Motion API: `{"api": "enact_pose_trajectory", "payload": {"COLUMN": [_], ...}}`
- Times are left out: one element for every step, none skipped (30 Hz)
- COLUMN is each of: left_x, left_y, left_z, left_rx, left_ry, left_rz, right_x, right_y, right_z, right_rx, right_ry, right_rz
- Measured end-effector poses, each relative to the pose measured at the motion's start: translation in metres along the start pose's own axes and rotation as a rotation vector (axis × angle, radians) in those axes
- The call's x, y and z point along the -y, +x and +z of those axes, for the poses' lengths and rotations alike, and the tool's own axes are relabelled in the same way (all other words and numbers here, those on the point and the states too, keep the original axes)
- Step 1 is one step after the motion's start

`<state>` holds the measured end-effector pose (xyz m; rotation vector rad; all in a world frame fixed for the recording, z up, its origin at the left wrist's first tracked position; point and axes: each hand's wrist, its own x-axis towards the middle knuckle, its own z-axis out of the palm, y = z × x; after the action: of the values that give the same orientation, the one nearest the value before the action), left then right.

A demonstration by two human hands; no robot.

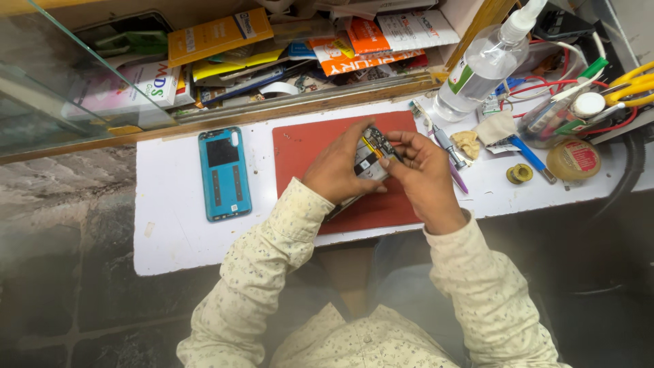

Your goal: The person works on a disassembled mobile phone placed on a red mat. They use a small metal tool to pry and adjust internal components near the top edge of the device, then use a screwdriver to tighten screws on the phone's frame. The person handles the phone and tools directly with their hands throughout the process.

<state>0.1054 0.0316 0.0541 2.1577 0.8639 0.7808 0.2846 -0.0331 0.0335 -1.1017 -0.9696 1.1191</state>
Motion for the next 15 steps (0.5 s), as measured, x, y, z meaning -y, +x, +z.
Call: {"api": "enact_pose_trajectory", "payload": {"left_x": [0.003,0.006,0.009,0.012,0.015,0.017,0.018,0.019,0.018,0.018,0.017,0.015,0.014,0.013,0.012], "left_y": [0.004,0.008,0.011,0.013,0.015,0.015,0.016,0.016,0.017,0.017,0.016,0.016,0.015,0.015,0.014], "left_z": [0.0,0.001,0.002,0.004,0.006,0.008,0.01,0.011,0.012,0.013,0.014,0.014,0.014,0.014,0.014], "left_rx": [-0.008,-0.016,-0.022,-0.058,-0.093,-0.126,-0.14,-0.153,-0.166,-0.194,-0.223,-0.254,-0.263,-0.273,-0.282], "left_ry": [-0.077,-0.155,-0.232,-0.246,-0.26,-0.274,-0.287,-0.3,-0.312,-0.297,-0.281,-0.264,-0.271,-0.278,-0.285], "left_rz": [-0.002,-0.005,-0.009,0.007,0.02,0.031,-0.018,-0.066,-0.114,-0.123,-0.132,-0.14,-0.147,-0.155,-0.162], "right_x": [-0.001,-0.002,-0.004,-0.005,-0.007,-0.009,-0.009,-0.01,-0.01,-0.009,-0.009,-0.008,-0.007,-0.006,-0.005], "right_y": [0.004,0.007,0.009,0.01,0.008,0.007,0.006,0.005,0.005,0.005,0.006,0.007,0.007,0.008,0.009], "right_z": [0.0,0.0,0.0,0.0,0.001,0.001,0.0,0.0,0.0,0.0,0.0,-0.001,-0.001,-0.003,-0.004], "right_rx": [-0.005,-0.01,-0.015,-0.028,-0.04,-0.054,-0.048,-0.042,-0.037,-0.039,-0.039,-0.038,-0.024,-0.01,0.004], "right_ry": [0.005,0.01,0.015,0.025,0.036,0.047,0.05,0.053,0.056,0.048,0.04,0.032,0.021,0.01,-0.001], "right_rz": [-0.013,-0.025,-0.036,-0.039,-0.04,-0.039,-0.046,-0.053,-0.061,-0.054,-0.048,-0.042,-0.032,-0.021,-0.011]}}
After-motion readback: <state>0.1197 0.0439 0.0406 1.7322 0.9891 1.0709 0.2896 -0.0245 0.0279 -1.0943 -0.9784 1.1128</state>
